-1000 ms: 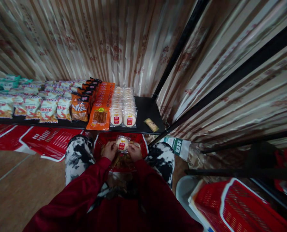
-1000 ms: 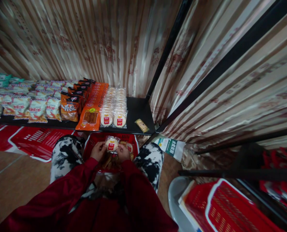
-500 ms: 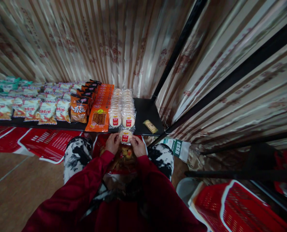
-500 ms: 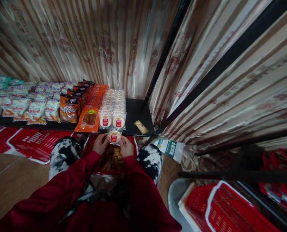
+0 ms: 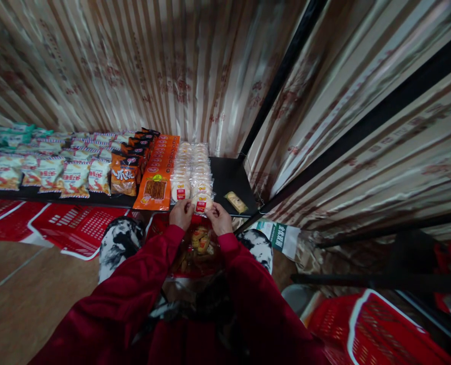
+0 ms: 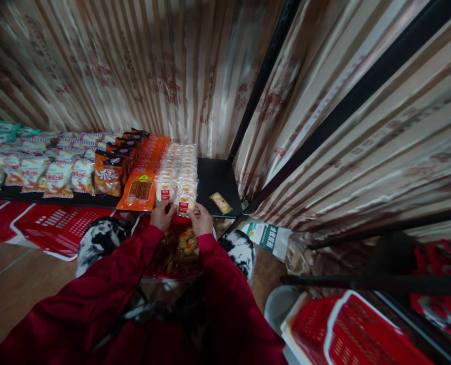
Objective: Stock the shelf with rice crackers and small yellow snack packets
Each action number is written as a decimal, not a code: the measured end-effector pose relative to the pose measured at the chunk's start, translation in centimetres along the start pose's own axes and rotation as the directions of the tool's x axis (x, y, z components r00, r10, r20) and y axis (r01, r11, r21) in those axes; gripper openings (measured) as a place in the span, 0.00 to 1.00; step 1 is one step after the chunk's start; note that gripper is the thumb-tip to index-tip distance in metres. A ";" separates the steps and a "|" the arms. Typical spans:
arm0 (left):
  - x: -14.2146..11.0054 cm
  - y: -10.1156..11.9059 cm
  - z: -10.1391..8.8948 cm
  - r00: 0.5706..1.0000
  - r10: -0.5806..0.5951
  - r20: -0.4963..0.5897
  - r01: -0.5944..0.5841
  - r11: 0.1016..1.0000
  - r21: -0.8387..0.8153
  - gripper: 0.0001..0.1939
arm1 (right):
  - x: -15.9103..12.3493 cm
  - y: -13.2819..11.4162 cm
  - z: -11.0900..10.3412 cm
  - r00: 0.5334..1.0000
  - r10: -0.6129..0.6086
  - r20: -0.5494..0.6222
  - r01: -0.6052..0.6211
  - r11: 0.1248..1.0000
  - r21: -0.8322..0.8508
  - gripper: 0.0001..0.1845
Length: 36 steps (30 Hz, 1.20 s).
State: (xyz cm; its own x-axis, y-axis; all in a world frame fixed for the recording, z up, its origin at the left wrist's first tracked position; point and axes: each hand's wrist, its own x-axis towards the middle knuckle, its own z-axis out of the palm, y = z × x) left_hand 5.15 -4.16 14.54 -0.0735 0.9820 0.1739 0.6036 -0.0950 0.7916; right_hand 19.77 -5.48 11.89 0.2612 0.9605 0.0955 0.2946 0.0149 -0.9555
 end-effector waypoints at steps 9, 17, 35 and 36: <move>1.2 0.0 0.5 0.999 0.016 0.048 -0.021 0.995 0.097 0.11 | 1.1 -0.6 0.1 0.998 -0.062 -0.018 0.054 0.959 -0.277 0.21; 1.7 -0.2 0.7 0.997 -0.012 0.081 -0.001 0.989 0.150 0.12 | 1.4 -1.3 0.0 0.997 -0.081 0.006 0.076 0.902 -0.426 0.14; 2.1 0.0 0.8 0.998 0.008 0.055 -0.019 0.978 0.208 0.10 | 2.5 -1.4 0.1 0.995 -0.098 -0.008 0.084 0.889 -0.450 0.11; 2.1 -0.1 0.9 0.999 0.016 0.047 -0.025 0.979 0.200 0.09 | 2.5 -1.4 0.2 0.994 -0.106 -0.011 0.090 0.889 -0.448 0.11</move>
State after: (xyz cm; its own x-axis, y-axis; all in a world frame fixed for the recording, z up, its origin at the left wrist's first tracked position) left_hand 5.66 -1.89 14.26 -0.0264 0.9870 0.1588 0.7521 -0.0850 0.6535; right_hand 19.88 -3.04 13.40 0.2384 0.9504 0.1995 0.6974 -0.0246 -0.7162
